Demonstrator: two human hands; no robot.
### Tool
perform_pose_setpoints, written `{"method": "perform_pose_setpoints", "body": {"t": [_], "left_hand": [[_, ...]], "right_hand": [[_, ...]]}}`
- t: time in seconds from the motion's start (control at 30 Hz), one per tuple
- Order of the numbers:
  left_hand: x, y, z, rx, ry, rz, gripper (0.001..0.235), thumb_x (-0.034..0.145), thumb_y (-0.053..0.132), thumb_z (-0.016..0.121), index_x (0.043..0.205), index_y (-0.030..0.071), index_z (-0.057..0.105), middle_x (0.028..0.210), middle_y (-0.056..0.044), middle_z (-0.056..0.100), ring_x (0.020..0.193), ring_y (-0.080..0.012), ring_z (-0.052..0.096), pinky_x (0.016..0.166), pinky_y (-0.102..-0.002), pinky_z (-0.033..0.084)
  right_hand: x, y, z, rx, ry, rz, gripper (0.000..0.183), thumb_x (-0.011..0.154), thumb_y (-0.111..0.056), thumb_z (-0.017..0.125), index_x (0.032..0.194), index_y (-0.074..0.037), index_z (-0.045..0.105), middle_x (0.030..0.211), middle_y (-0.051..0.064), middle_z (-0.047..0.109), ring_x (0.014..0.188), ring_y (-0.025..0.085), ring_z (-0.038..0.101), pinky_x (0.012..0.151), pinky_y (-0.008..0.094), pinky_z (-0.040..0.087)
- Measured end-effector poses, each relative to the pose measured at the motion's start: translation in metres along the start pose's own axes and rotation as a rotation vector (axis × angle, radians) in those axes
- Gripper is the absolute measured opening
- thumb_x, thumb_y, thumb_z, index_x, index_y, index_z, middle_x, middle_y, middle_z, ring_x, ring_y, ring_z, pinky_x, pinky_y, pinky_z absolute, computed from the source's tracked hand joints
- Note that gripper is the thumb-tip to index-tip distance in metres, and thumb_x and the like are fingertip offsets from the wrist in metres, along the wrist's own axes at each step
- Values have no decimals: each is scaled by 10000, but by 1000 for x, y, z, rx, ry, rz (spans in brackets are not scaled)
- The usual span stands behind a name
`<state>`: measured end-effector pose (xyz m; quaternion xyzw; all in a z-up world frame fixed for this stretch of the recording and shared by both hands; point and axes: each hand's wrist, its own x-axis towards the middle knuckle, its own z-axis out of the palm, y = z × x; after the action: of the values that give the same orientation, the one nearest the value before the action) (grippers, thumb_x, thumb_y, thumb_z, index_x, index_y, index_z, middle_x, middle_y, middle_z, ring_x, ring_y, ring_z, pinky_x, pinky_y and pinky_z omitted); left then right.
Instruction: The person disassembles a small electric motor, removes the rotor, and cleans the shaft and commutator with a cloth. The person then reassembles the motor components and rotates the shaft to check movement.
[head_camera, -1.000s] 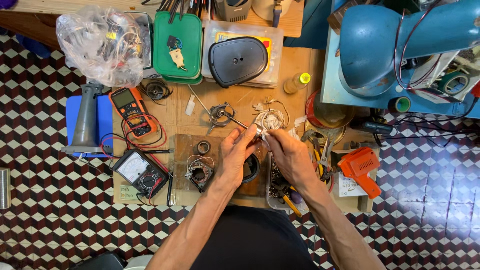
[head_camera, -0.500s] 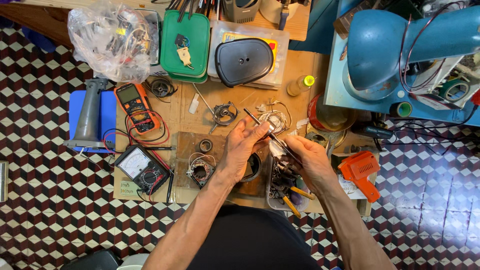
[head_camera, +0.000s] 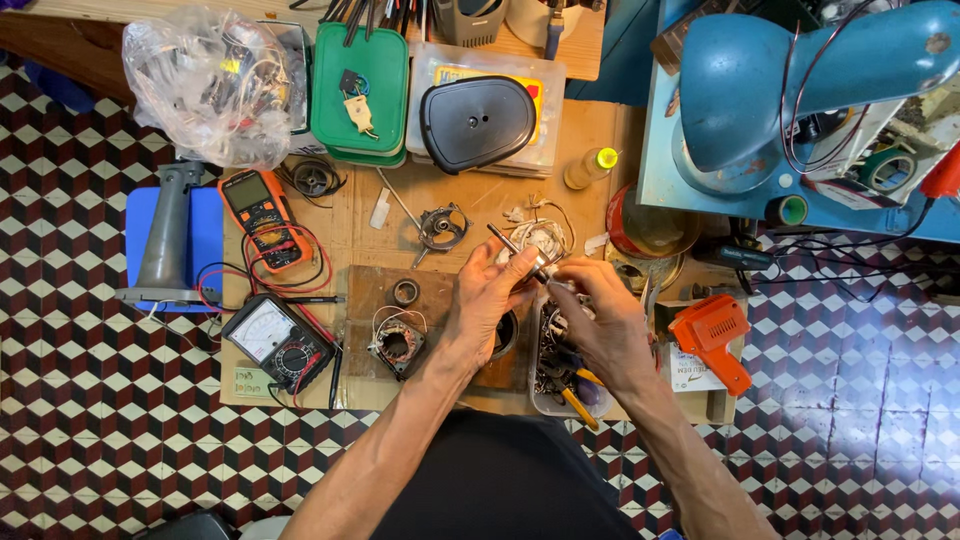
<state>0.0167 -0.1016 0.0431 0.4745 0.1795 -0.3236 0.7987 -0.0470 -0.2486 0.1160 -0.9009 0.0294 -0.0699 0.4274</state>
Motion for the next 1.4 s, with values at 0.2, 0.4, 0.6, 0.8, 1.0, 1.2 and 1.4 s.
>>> {"method": "perform_pose_setpoints", "body": {"t": [0.2,0.4,0.6,0.8,1.0,1.2,1.4], "left_hand": [[-2,-8,-3,-27,32,35,799,846,225,822,1471,-9,381,992,-121,687,864,-164,668,771,-295,561],[-8,-7,-1,-101,21,1,688,836,215,802,1357,-5,409,1055,-112,708,932,-148,692,793,-288,599],[-8,3,-8,-76,-184,12,647,893,237,789,1368,8,415,1098,-129,708,971,-161,670,866,-269,563],[-7,17,-8,-160,-369,-41,635,922,259,774,1401,29,426,1192,-112,666,1043,-151,666,974,-278,556],[-7,41,-4,-107,-455,-87,601,929,355,719,1413,73,501,1261,-73,680,1137,-140,666,1027,-307,531],[14,55,-8,-20,-412,14,440,939,407,722,1215,64,724,1163,-44,732,1107,-140,676,1030,-343,524],[21,48,-9,96,-303,15,398,879,410,783,1038,45,777,968,-33,766,938,-125,694,925,-294,537]], "right_hand": [[-3,-3,7,109,8,105,187,961,-62,696,1136,-1,671,1060,130,715,927,215,729,820,318,581],[-6,5,23,73,-14,336,201,935,-109,716,1110,-20,672,916,82,756,838,178,755,739,298,571],[7,34,11,953,-110,885,205,930,-97,723,1069,11,617,955,162,725,850,203,713,725,279,544],[4,37,8,1276,-159,944,195,872,-94,699,1035,-15,627,974,152,717,881,210,725,827,306,619],[-2,34,6,1434,-123,832,224,907,-85,716,1074,-13,585,977,158,692,845,207,701,727,279,587],[-5,31,7,1453,-192,841,239,901,-84,709,1078,0,572,960,159,668,829,198,684,732,278,601],[-9,33,7,1425,-166,844,216,913,-82,717,1049,-13,564,976,175,683,848,214,694,742,280,569]]}}
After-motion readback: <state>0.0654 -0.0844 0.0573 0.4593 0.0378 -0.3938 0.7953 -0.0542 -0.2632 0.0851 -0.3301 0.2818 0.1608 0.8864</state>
